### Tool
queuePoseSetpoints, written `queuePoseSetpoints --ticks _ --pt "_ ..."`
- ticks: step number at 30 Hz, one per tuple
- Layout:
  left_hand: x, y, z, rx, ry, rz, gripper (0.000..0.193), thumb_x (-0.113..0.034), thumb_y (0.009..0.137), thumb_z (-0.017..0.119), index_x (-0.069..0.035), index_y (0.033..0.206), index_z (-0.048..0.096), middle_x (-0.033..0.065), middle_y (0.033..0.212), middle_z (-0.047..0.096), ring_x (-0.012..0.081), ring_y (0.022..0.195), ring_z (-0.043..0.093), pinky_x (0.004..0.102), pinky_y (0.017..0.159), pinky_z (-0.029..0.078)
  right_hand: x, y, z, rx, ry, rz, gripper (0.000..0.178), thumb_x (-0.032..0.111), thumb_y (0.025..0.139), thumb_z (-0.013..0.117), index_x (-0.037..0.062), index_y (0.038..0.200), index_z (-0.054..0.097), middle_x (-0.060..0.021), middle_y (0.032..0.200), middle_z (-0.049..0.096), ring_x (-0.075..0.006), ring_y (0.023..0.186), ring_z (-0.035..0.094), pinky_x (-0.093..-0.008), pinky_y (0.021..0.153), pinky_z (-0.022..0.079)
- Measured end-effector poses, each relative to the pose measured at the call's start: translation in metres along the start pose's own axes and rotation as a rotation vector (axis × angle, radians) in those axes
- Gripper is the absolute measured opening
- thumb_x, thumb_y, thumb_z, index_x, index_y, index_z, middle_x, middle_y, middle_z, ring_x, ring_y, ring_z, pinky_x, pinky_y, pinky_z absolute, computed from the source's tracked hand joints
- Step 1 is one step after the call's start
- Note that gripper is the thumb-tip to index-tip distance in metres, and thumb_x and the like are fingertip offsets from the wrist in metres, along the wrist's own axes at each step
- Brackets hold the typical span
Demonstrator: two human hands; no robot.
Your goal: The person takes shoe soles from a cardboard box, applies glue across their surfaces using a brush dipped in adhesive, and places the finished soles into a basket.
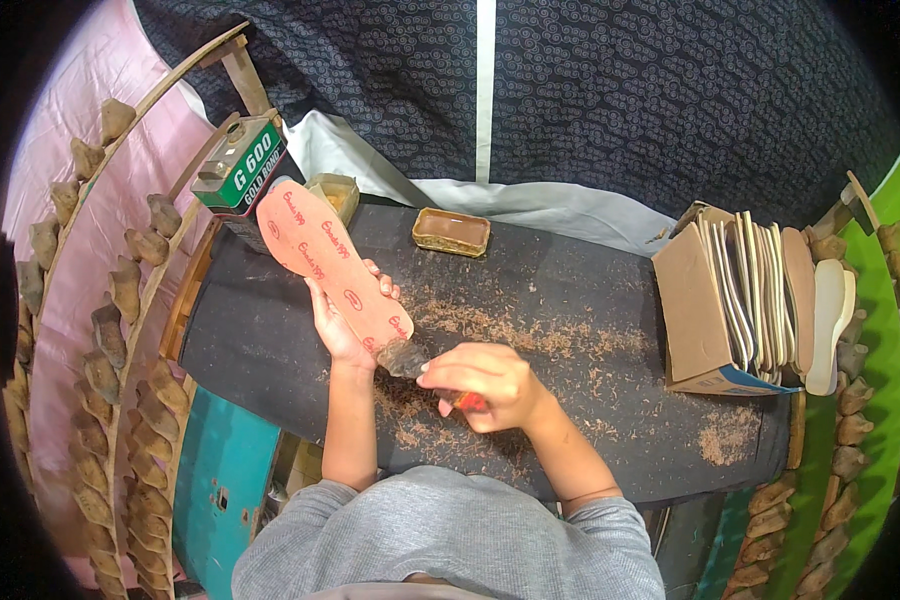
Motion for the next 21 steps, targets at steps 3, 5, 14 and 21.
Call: queuePoseSetpoints --ticks 3,5,14,21 --pt "-0.002 -0.001 -0.004 -0.004 -0.022 -0.026 0.067 -0.060 0.093 0.022 0.000 0.107 0.048 0.0129 0.088 0.054 0.0255 0.074 0.054 0.0373 0.070 0.047 -0.011 0.001 -0.014 -0.052 -0.090 0.082 0.023 0.004 0.061 0.064 0.0017 0.082 0.069 -0.0113 0.077 0.067 -0.0231 0.066 0.066 -0.0297 0.060 0.054" --pt "-0.002 0.001 -0.008 -0.017 -0.030 -0.037 0.067 -0.060 0.093 0.022 0.000 0.107 0.048 0.0129 0.088 0.054 0.0256 0.074 0.054 0.0372 0.070 0.047 -0.009 0.003 -0.020 -0.077 -0.135 0.114 0.015 0.008 0.068 0.065 0.0021 0.081 0.069 -0.0108 0.075 0.067 -0.0229 0.066 0.066 -0.0302 0.059 0.054" --pt "-0.001 0.001 -0.002 -0.034 0.006 -0.010 0.067 -0.059 0.093 0.021 0.000 0.105 0.049 0.0123 0.088 0.054 0.0251 0.073 0.054 0.0368 0.069 0.047 -0.005 -0.004 -0.008 0.052 -0.045 0.017 0.030 0.005 0.060 0.072 0.0027 0.089 0.066 -0.0111 0.085 0.066 -0.0249 0.074 0.065 -0.0323 0.063 0.053" --pt "0.000 0.001 -0.011 -0.077 0.017 0.039 0.066 -0.060 0.093 0.021 -0.001 0.106 0.048 0.0122 0.088 0.054 0.0245 0.073 0.054 0.0365 0.069 0.047 -0.005 -0.004 -0.019 -0.065 -0.085 0.024 0.030 0.003 0.057 0.072 0.0019 0.086 0.067 -0.0112 0.083 0.066 -0.0249 0.073 0.066 -0.0319 0.064 0.054"
Point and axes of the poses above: each hand's wrist, its own y-axis towards the middle knuckle, its own z-axis out of the palm, x = y × z, the point moved 4 cm from there along y, towards the middle knuckle
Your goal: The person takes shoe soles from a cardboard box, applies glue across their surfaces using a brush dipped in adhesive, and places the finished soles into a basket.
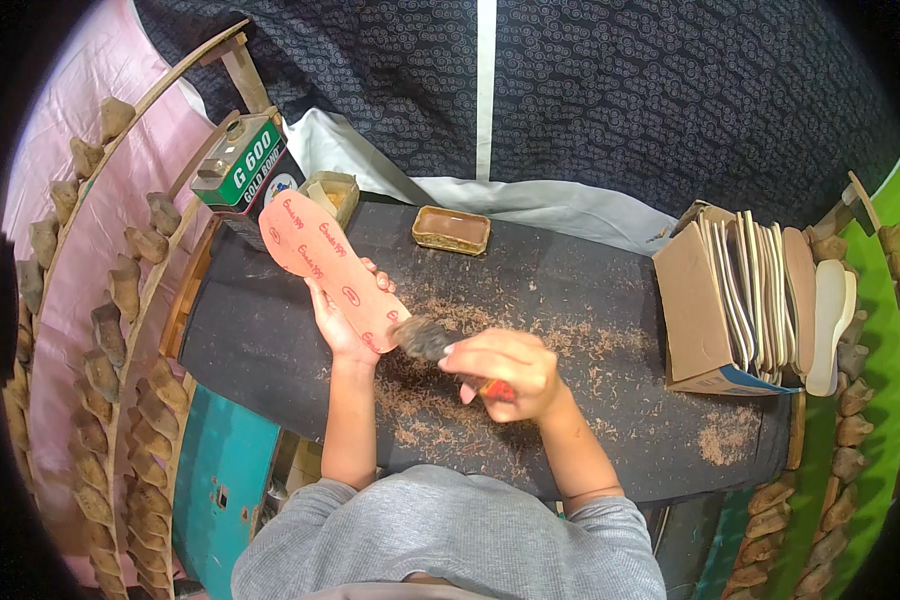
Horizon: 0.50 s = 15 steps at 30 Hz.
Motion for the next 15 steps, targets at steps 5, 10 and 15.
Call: queuePoseSetpoints --ticks 5,10,15 --pt "0.000 -0.001 0.008 0.006 0.017 -0.025 0.067 -0.060 0.093 0.021 -0.001 0.106 0.048 0.0121 0.088 0.054 0.0245 0.072 0.053 0.0370 0.068 0.047 -0.003 0.001 0.009 0.098 0.061 -0.006 0.032 0.000 0.055 0.069 0.0016 0.087 0.067 -0.0110 0.083 0.066 -0.0251 0.073 0.066 -0.0323 0.063 0.054" --pt "0.000 -0.001 0.000 0.011 -0.061 -0.037 0.067 -0.060 0.093 0.020 0.000 0.105 0.048 0.0125 0.087 0.054 0.0247 0.072 0.053 0.0374 0.067 0.046 -0.004 0.003 -0.004 -0.026 -0.068 0.000 0.026 0.003 0.059 0.070 0.0014 0.085 0.068 -0.0121 0.081 0.066 -0.0241 0.070 0.066 -0.0310 0.061 0.054" --pt "0.001 -0.001 0.008 0.016 0.018 -0.015 0.067 -0.060 0.093 0.019 0.000 0.106 0.048 0.0126 0.087 0.054 0.0246 0.071 0.052 0.0375 0.067 0.046 0.005 0.001 0.017 0.126 0.117 -0.046 0.030 0.005 0.063 0.074 0.0016 0.092 0.067 -0.0110 0.088 0.067 -0.0246 0.075 0.066 -0.0317 0.064 0.054"
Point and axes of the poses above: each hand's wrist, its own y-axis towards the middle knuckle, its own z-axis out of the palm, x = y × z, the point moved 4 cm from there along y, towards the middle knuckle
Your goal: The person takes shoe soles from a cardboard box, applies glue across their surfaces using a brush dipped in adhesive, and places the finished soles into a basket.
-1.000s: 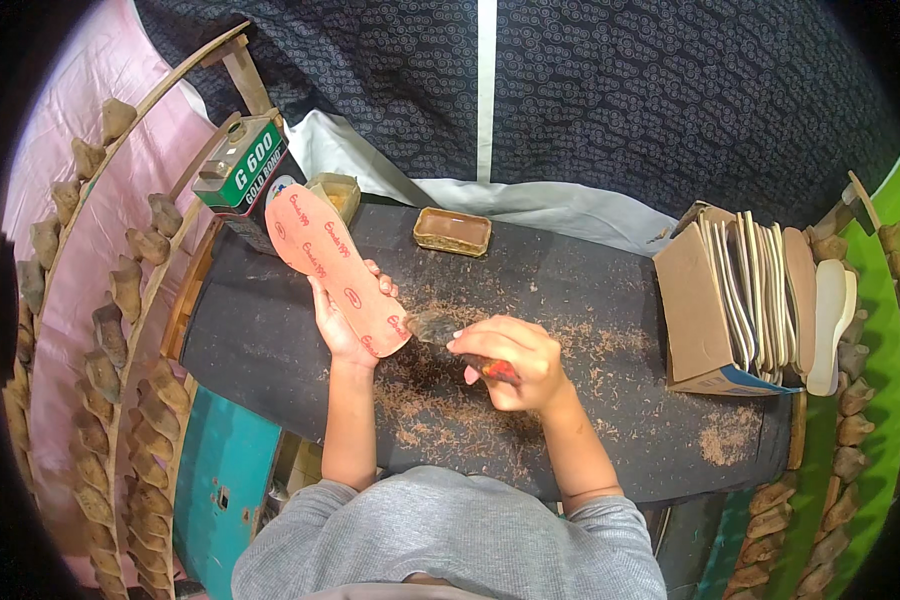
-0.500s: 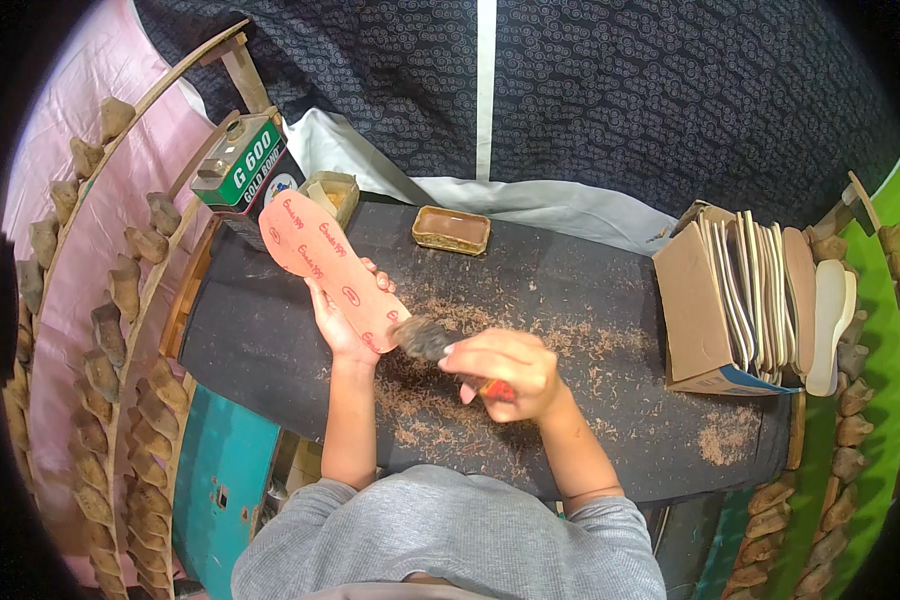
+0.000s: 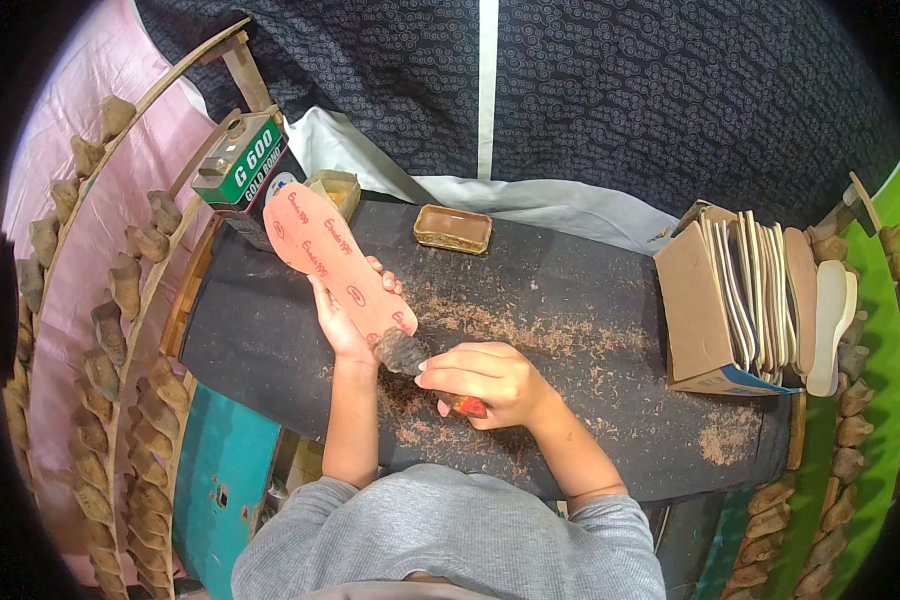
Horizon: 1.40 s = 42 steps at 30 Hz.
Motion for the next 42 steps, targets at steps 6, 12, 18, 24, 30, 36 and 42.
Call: queuePoseSetpoints --ticks 6,12,18,24,30,36,42 --pt "-0.003 -0.002 -0.004 -0.017 -0.052 -0.025 0.069 -0.061 0.092 0.019 0.001 0.103 0.048 0.0130 0.086 0.054 0.0247 0.071 0.052 0.0380 0.066 0.046 -0.008 -0.002 -0.019 -0.086 -0.164 0.048 0.031 0.002 0.060 0.071 0.0026 0.091 0.068 -0.0115 0.084 0.066 -0.0244 0.073 0.066 -0.0311 0.063 0.054" --pt "-0.001 -0.003 -0.001 0.005 0.018 -0.046 0.071 -0.062 0.092 0.019 0.001 0.101 0.049 0.0126 0.086 0.054 0.0246 0.070 0.052 0.0379 0.067 0.046 0.005 -0.001 0.000 0.079 0.033 0.015 0.032 0.004 0.063 0.073 0.0020 0.095 0.067 -0.0115 0.090 0.066 -0.0244 0.076 0.066 -0.0317 0.064 0.054" --pt "-0.002 -0.004 -0.005 0.001 -0.036 -0.067 0.070 -0.062 0.092 0.019 0.001 0.102 0.049 0.0125 0.085 0.054 0.0250 0.070 0.053 0.0379 0.067 0.046 -0.003 -0.004 -0.020 -0.066 -0.135 0.067 0.031 0.005 0.062 0.073 0.0021 0.092 0.068 -0.0120 0.085 0.067 -0.0242 0.075 0.066 -0.0317 0.064 0.054" --pt "0.001 -0.005 0.000 0.014 0.005 -0.068 0.067 -0.060 0.093 0.019 -0.001 0.105 0.049 0.0124 0.086 0.056 0.0251 0.071 0.055 0.0369 0.066 0.048 0.005 -0.004 0.000 0.029 -0.041 0.008 0.029 0.009 0.064 0.074 0.0018 0.092 0.067 -0.0112 0.089 0.066 -0.0240 0.071 0.065 -0.0312 0.061 0.053" --pt "0.004 -0.007 0.000 0.033 0.051 -0.123 0.063 -0.058 0.094 0.021 -0.003 0.109 0.050 0.0128 0.087 0.057 0.0252 0.070 0.058 0.0373 0.066 0.050 -0.006 0.004 -0.004 -0.060 -0.083 0.007 0.031 0.007 0.062 0.073 0.0021 0.091 0.067 -0.0117 0.088 0.066 -0.0247 0.072 0.065 -0.0320 0.062 0.053" --pt "0.004 -0.009 -0.003 0.039 0.028 -0.149 0.061 -0.056 0.095 0.024 -0.004 0.113 0.050 0.0136 0.088 0.058 0.0259 0.069 0.059 0.0379 0.066 0.051 -0.004 0.005 0.001 -0.105 -0.122 -0.012 0.030 0.008 0.062 0.074 0.0020 0.091 0.067 -0.0122 0.087 0.065 -0.0251 0.071 0.064 -0.0323 0.062 0.053" --pt "0.008 -0.008 -0.008 0.001 -0.031 -0.144 0.063 -0.058 0.094 0.022 -0.004 0.110 0.050 0.0124 0.086 0.058 0.0254 0.070 0.059 0.0387 0.067 0.050 0.003 -0.006 0.010 -0.037 -0.085 0.003 0.031 0.007 0.061 0.075 0.0019 0.091 0.067 -0.0119 0.087 0.065 -0.0243 0.069 0.064 -0.0315 0.061 0.053"
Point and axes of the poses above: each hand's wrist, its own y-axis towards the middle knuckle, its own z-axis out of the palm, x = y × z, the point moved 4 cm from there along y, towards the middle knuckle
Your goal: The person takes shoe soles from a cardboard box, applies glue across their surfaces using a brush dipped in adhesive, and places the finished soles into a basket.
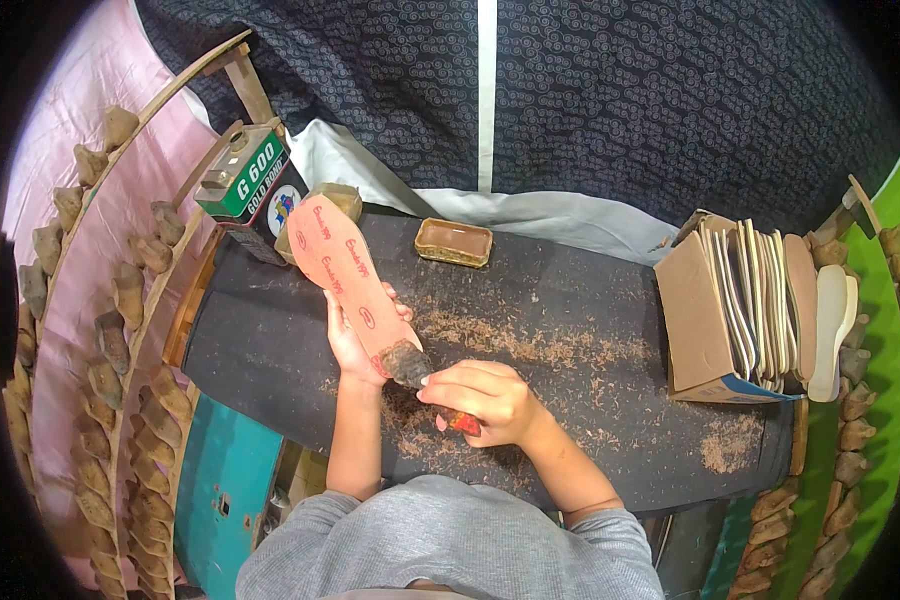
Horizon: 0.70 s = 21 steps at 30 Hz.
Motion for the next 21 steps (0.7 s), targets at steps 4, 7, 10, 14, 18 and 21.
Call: queuePoseSetpoints --ticks 4,7,10,14,18,21 --pt "0.006 -0.002 0.001 -0.021 0.000 -0.013 0.063 -0.058 0.094 0.021 -0.003 0.108 0.050 0.0116 0.085 0.057 0.0251 0.069 0.058 0.0385 0.067 0.049 0.000 -0.004 -0.006 0.001 0.049 0.044 0.030 0.005 0.059 0.073 0.0012 0.088 0.067 -0.0122 0.085 0.066 -0.0243 0.070 0.065 -0.0309 0.063 0.053" --pt "0.012 -0.003 0.003 -0.044 0.061 -0.013 0.064 -0.059 0.093 0.020 -0.003 0.107 0.049 0.0112 0.085 0.057 0.0250 0.069 0.059 0.0383 0.065 0.050 -0.002 -0.006 -0.013 -0.049 0.065 0.078 0.029 0.003 0.058 0.071 0.0009 0.087 0.067 -0.0128 0.084 0.066 -0.0247 0.070 0.065 -0.0311 0.063 0.054" --pt "0.018 -0.006 0.008 -0.061 0.081 -0.026 0.065 -0.060 0.093 0.019 -0.004 0.107 0.049 0.0111 0.085 0.057 0.0250 0.069 0.059 0.0377 0.061 0.052 -0.001 -0.002 -0.015 -0.089 0.023 0.083 0.029 0.001 0.057 0.070 0.0009 0.086 0.067 -0.0129 0.083 0.066 -0.0248 0.070 0.065 -0.0314 0.063 0.053" --pt "0.026 -0.007 0.007 -0.045 0.089 -0.067 0.065 -0.061 0.093 0.018 -0.005 0.108 0.048 0.0112 0.085 0.057 0.0251 0.068 0.061 0.0371 0.057 0.053 -0.001 0.000 -0.013 -0.116 -0.037 0.045 0.029 0.004 0.058 0.071 0.0013 0.087 0.067 -0.0121 0.083 0.066 -0.0248 0.070 0.065 -0.0316 0.062 0.053" --pt "0.016 -0.001 0.003 -0.032 0.107 -0.009 0.066 -0.060 0.093 0.019 -0.003 0.107 0.050 0.0117 0.084 0.058 0.0250 0.070 0.061 0.0373 0.062 0.052 0.002 -0.005 -0.010 -0.061 0.022 0.047 0.029 0.006 0.059 0.072 0.0015 0.087 0.067 -0.0115 0.084 0.066 -0.0248 0.070 0.065 -0.0315 0.062 0.053" --pt "0.006 0.000 0.005 -0.044 0.143 0.047 0.067 -0.060 0.093 0.020 -0.001 0.105 0.051 0.0119 0.084 0.059 0.0249 0.069 0.060 0.0365 0.065 0.051 0.002 -0.009 -0.009 -0.022 0.072 0.063 0.027 0.007 0.061 0.072 0.0014 0.087 0.067 -0.0115 0.084 0.066 -0.0245 0.070 0.065 -0.0310 0.062 0.053"
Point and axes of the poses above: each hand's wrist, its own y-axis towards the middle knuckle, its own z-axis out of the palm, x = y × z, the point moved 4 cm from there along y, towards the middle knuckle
